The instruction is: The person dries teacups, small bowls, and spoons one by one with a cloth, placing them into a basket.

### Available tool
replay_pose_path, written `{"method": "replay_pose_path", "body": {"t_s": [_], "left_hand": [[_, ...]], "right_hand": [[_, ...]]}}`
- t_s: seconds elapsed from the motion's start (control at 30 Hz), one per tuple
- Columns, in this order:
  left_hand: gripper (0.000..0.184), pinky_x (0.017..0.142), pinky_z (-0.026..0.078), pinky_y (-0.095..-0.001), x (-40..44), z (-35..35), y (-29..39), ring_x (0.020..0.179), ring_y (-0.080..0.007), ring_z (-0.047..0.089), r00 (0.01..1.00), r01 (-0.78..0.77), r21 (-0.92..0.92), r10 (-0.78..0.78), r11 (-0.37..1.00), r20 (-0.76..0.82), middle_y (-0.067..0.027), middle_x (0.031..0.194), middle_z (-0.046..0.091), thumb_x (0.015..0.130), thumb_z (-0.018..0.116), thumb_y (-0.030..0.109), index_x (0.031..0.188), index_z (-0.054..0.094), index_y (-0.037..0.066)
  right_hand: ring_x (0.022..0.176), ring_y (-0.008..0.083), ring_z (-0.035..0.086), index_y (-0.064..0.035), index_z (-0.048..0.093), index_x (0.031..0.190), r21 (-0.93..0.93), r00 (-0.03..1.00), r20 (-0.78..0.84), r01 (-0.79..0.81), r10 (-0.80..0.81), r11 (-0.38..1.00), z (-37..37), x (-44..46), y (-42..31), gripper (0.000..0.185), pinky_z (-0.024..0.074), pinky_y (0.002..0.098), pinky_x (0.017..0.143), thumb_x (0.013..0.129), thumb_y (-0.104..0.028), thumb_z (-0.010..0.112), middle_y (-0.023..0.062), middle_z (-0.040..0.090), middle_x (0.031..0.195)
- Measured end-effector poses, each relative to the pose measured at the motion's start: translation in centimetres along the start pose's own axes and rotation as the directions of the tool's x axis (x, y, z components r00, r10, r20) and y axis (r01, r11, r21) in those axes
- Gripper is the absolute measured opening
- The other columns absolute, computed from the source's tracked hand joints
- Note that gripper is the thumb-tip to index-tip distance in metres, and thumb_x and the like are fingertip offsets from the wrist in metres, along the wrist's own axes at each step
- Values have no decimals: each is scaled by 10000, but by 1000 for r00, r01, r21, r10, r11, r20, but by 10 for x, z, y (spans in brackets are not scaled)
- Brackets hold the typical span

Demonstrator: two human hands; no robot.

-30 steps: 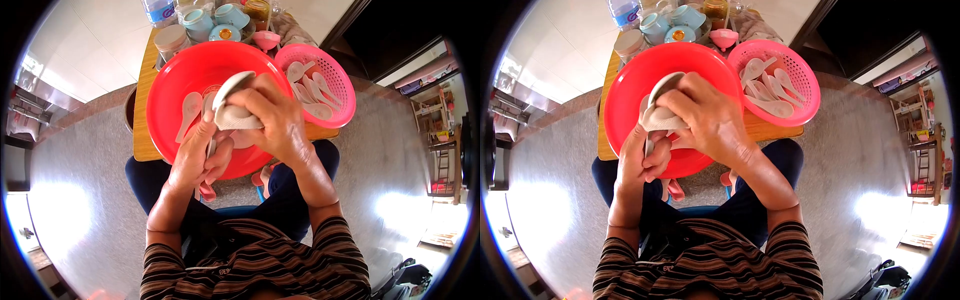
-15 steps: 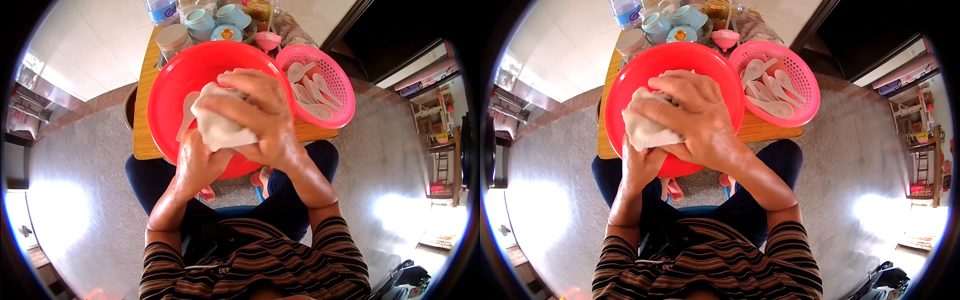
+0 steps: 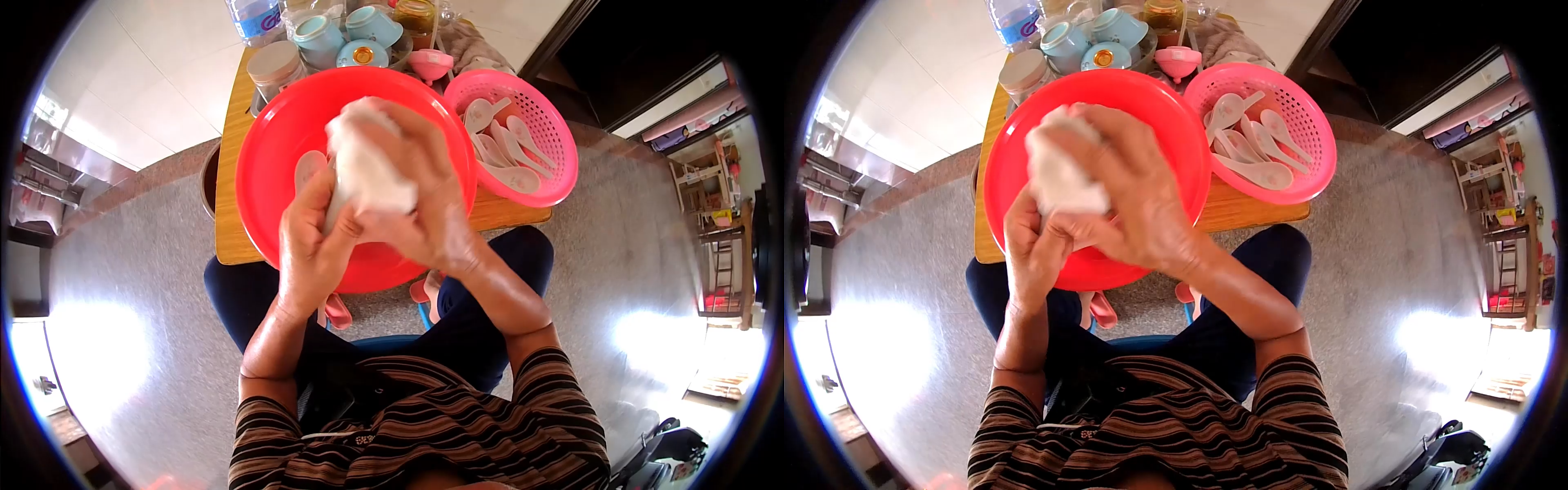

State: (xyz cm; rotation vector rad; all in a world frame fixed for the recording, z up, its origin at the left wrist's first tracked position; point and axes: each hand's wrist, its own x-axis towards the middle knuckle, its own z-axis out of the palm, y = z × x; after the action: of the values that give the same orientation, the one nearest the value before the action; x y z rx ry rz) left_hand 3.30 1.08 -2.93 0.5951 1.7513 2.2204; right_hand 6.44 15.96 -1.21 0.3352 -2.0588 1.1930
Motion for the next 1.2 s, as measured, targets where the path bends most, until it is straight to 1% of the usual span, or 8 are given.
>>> {"method": "replay_pose_path", "body": {"t_s": [0.07, 0.2, 0.27, 0.37, 0.5, 0.73, 1.07, 1.2], "left_hand": [[188, 742, 495, -263, 1, -13, 5, 800, -115, 624, 972, -233, 413, 197, 880, 127, -83, 855, 668, 879, 633, 75, 1038, 599, -20], [236, 690, 513, -311, -3, -10, 20, 783, -179, 683, 972, -32, 494, -87, 869, 216, -119, 822, 683, 855, 654, 98, 1066, 608, 2], [209, 623, 490, -290, -6, -2, 26, 670, -125, 616, 956, -213, 497, 74, 841, 285, -88, 759, 650, 874, 661, 115, 1049, 613, 10], [186, 595, 467, -263, -8, -6, 31, 634, -100, 567, 940, -106, 503, -78, 858, 331, -79, 730, 611, 883, 661, 117, 1027, 612, 10], [183, 659, 450, -222, -7, -4, 18, 732, -63, 545, 949, 52, 209, -113, 977, 293, -32, 814, 604, 922, 633, 127, 1031, 598, -16], [249, 703, 497, -266, -5, -9, 3, 820, -98, 621, 959, -272, 342, 223, 899, 177, -75, 890, 648, 865, 667, 95, 1085, 587, 7], [203, 552, 431, -259, -8, -4, 20, 621, -85, 528, 933, 156, 81, -173, 984, 317, 0, 775, 594, 927, 632, 150, 1027, 596, -23], [264, 665, 484, -270, -2, -9, 15, 741, -115, 591, 906, 375, -215, -307, 902, 293, -12, 838, 610, 924, 624, 125, 1123, 546, -30]], "right_hand": [[1138, 333, 562, -59, 628, 1184, -249, 983, 68, 182, -170, 951, 5, -1, -2, 391, 469, 405, 960, 839, -241, 659, 150, 581, 1228], [1133, 339, 560, -62, 691, 1078, -222, 954, 151, 289, -259, 931, -5, 6, 3, 326, 491, 418, 927, 796, -223, 662, 125, 608, 1190], [1001, 279, 619, -31, 682, 1062, -236, 965, 129, 253, -227, 938, -14, 7, 3, 297, 511, 374, 835, 811, -183, 638, 125, 641, 1091], [793, 275, 595, -7, 672, 994, 129, 966, 139, -236, 218, 963, -26, 9, 0, 269, 480, 336, 736, 739, -74, 621, 105, 656, 891], [888, 291, 608, -25, 677, 995, 150, 956, 129, -280, 262, 948, -24, 8, -3, 263, 495, 358, 786, 746, -92, 627, 110, 659, 977], [1066, 282, 613, -104, 729, 999, -301, 942, 103, 335, -319, 893, -3, 2, 2, 355, 537, 380, 866, 708, -307, 726, 82, 655, 1133], [815, 234, 645, -12, 682, 1039, 180, 970, 80, -242, 231, 953, -25, 7, 3, 268, 507, 340, 701, 799, -121, 636, 125, 670, 917], [1052, 313, 592, -71, 679, 1035, -267, 978, 15, 205, -209, 942, -4, 6, 2, 337, 515, 401, 849, 726, -206, 686, 119, 648, 1064]]}}
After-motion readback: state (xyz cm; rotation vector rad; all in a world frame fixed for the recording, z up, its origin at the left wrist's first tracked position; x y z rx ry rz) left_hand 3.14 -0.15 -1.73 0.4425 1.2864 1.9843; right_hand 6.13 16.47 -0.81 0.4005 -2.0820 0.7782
